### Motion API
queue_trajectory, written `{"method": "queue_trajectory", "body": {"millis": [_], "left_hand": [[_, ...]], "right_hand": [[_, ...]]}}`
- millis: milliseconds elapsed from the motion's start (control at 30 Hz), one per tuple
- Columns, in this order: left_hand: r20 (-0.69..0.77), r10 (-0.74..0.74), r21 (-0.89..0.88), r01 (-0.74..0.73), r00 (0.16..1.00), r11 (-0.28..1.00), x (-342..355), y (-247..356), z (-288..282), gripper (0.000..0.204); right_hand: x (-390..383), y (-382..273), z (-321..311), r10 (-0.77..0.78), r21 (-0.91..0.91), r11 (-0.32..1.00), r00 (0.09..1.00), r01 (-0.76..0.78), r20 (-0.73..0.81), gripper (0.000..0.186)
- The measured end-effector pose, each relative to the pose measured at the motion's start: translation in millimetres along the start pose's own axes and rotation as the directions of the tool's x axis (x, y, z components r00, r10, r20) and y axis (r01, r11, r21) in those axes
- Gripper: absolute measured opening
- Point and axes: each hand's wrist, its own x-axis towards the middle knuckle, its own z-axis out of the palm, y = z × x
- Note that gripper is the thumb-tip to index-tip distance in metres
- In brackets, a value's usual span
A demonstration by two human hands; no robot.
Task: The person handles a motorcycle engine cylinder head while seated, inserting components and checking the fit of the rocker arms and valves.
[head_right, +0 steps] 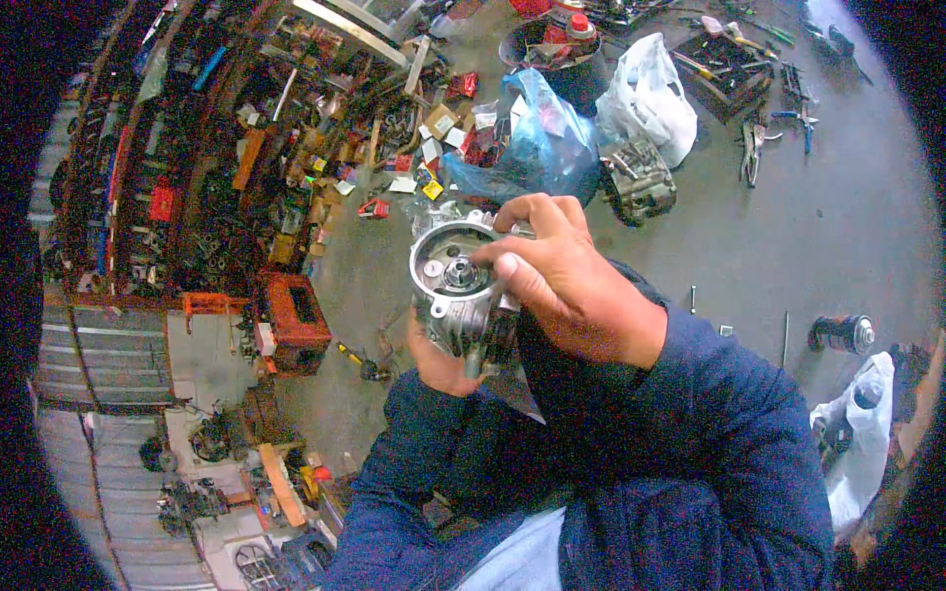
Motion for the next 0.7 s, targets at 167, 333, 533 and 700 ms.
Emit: {"method": "queue_trajectory", "body": {"millis": [167, 333, 533, 700], "left_hand": [[-0.092, -0.032, -0.004, 0.031, 0.995, 1.000, -1.0, -1.1, 1.7, 0.073], [-0.090, 0.011, 0.101, -0.001, 0.996, 0.995, 0.3, -0.5, 9.0, 0.072], [-0.157, -0.007, 0.123, 0.027, 0.988, 0.992, -4.8, 0.7, 14.1, 0.078], [-0.131, 0.012, 0.202, 0.015, 0.991, 0.979, -6.4, -0.2, 19.2, 0.077]], "right_hand": [[0.9, 1.9, -2.0, 0.031, 0.036, 0.999, 0.999, -0.032, 0.020, 0.044], [-0.3, 6.0, -1.5, 0.049, 0.076, 0.996, 0.999, -0.049, 0.002, 0.041], [-6.9, 4.6, -11.2, 0.054, 0.094, 0.994, 0.999, -0.054, 0.004, 0.033], [-14.3, 7.1, -13.2, 0.048, 0.145, 0.988, 0.999, -0.047, -0.007, 0.028]]}}
